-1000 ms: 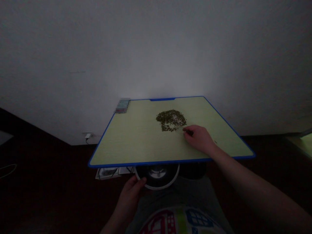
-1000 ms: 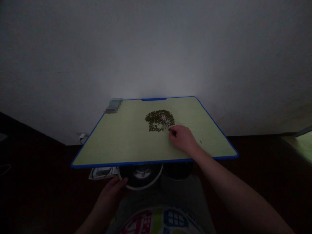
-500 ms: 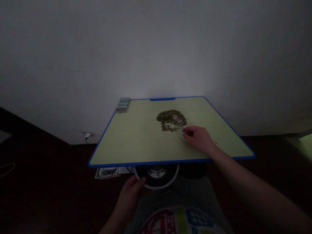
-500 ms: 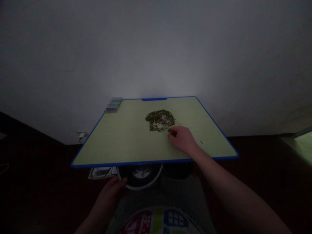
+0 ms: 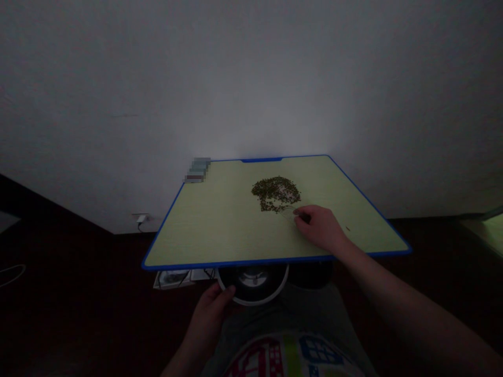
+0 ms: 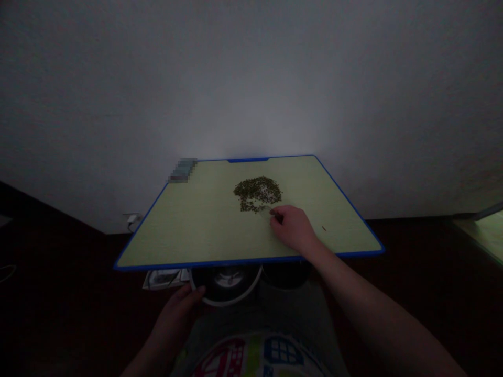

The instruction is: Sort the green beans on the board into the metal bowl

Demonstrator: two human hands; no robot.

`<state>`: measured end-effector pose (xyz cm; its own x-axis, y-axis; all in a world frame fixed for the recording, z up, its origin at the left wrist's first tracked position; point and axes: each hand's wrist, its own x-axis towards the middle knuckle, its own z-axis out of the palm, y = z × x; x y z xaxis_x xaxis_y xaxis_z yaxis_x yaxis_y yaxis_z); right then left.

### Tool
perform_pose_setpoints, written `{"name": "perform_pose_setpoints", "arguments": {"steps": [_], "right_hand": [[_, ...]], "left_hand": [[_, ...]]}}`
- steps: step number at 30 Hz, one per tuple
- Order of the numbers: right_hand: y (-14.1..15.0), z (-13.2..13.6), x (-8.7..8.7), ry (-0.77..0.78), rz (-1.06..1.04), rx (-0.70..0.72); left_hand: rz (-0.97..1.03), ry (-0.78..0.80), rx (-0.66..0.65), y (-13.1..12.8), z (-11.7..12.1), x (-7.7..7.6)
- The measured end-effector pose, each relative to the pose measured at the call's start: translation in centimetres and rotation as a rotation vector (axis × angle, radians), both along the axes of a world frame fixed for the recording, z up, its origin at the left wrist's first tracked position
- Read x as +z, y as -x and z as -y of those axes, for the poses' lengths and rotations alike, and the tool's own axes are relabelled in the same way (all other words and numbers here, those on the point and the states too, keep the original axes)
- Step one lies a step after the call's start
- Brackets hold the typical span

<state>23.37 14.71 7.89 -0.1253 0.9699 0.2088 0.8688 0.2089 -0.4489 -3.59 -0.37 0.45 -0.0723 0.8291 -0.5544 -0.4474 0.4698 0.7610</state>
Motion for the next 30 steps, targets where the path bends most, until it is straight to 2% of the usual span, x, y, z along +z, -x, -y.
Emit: {"name": "perform_pose_setpoints", "arguments": {"steps": [8,16,22,30], "right_hand": [[-0.4,-0.1,-0.1,-0.001,0.018,-0.017],[-0.5,-0.3,-0.4,-0.007,-0.001,0.007],[-0.5,-0.2,-0.5,0.004,0.000,0.050],[-0.5,-0.5,-0.7,-0.003,-0.004,0.012]], "left_hand": [[-0.033,-0.005,-0.005,0.3,-0.1,-0.5],[-0.027,0.019,0.039,-0.2,-0.1,0.5],[-0.043,0.010,0.018,-0.2,-0.1,0.1],[0.003,0.029,0.013,-0.1,0.0,0.3]]}}
